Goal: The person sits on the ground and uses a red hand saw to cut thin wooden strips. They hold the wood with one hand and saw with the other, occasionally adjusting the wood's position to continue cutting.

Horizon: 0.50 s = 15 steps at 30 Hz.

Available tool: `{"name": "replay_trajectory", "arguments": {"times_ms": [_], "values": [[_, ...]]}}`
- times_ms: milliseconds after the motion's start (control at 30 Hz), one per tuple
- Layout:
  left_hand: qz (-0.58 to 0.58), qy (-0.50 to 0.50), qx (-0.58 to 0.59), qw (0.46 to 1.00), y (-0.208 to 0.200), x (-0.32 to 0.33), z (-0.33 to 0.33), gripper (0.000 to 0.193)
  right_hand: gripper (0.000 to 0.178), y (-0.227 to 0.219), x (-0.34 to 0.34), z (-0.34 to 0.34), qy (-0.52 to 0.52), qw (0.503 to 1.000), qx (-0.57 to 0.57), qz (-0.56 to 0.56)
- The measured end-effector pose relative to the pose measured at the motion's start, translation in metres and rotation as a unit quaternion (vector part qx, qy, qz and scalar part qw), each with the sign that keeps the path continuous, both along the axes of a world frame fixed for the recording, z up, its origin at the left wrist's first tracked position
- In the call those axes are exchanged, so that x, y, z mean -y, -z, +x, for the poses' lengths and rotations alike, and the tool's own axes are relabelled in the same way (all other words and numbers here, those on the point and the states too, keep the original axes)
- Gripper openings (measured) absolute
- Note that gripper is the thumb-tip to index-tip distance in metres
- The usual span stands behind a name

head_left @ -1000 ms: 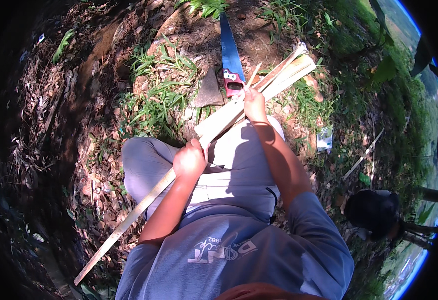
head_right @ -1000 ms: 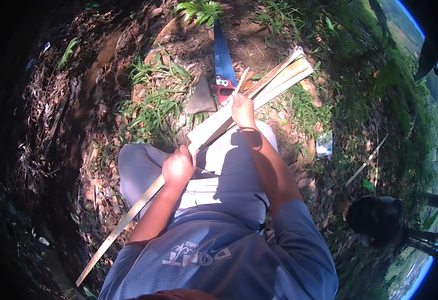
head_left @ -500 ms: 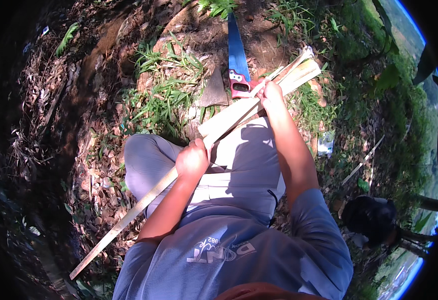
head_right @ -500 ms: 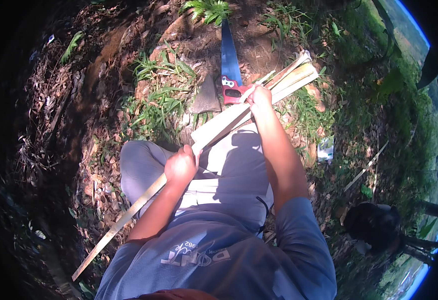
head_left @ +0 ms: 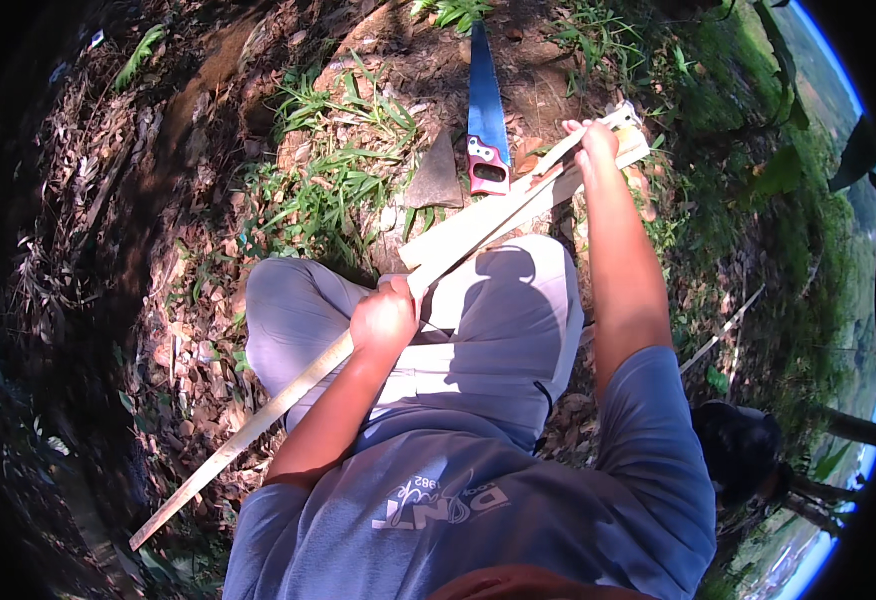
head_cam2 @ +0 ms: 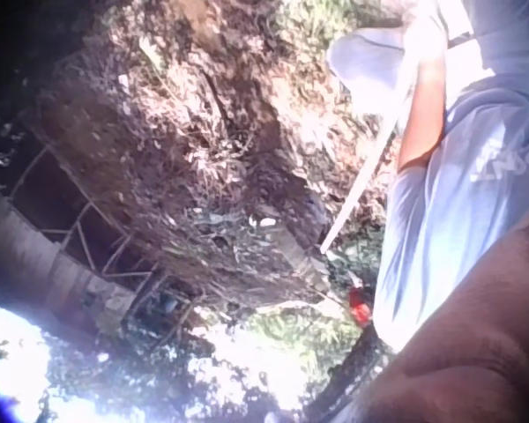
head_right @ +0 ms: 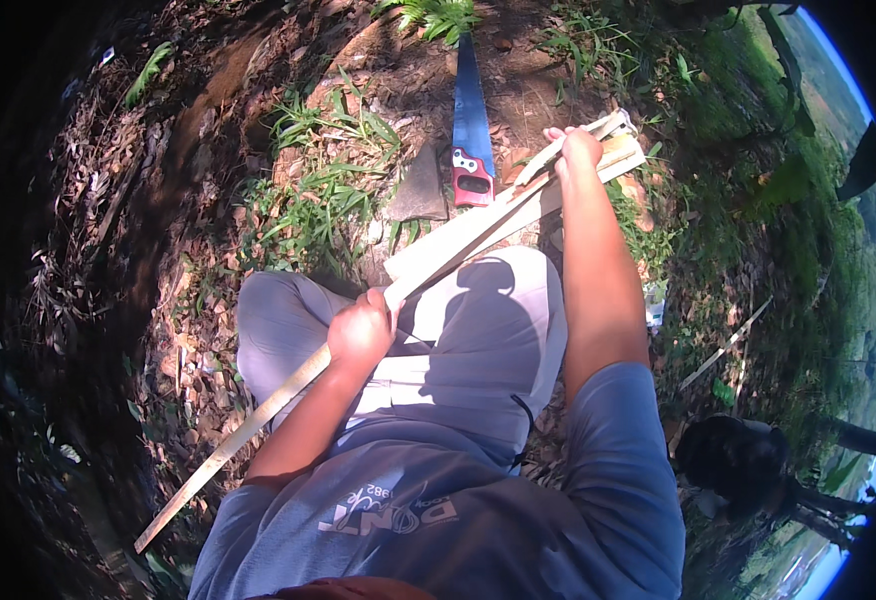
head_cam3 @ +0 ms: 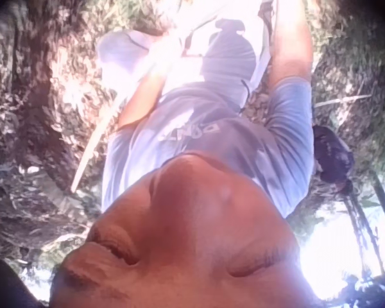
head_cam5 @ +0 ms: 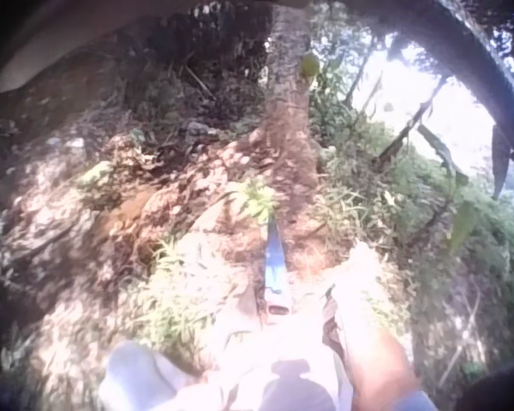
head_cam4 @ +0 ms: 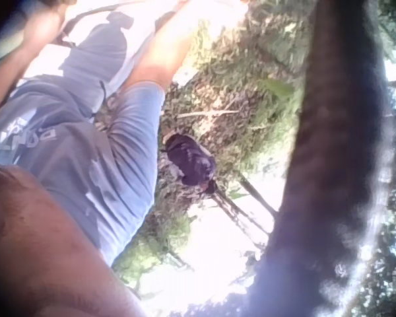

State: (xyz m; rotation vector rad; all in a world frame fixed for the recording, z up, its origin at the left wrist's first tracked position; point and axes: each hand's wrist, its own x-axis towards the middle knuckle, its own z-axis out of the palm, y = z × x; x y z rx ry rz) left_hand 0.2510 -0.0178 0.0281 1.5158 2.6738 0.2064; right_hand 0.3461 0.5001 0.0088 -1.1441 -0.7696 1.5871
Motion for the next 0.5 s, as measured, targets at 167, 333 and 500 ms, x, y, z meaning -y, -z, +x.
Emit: {"name": "replay_trajectory", "arguments": {"times_ms": [167,333,500], "values": [[-0.021,-0.012,-0.012,1.0,0.01,0.013,-0.006,0.045,0.031,-0.197,-0.152,0.158,0.07,0.974,0.138,0.164],[-0.015,-0.008,-0.007,1.0,0.002,0.0,0.0,0.042,0.05,-0.303,-0.092,0.263,0.036,0.926,0.288,0.242],[-0.009,-0.006,-0.041,0.999,0.0,0.002,0.002,0.041,0.046,-0.153,0.071,0.288,0.127,0.754,0.546,0.342]]}}
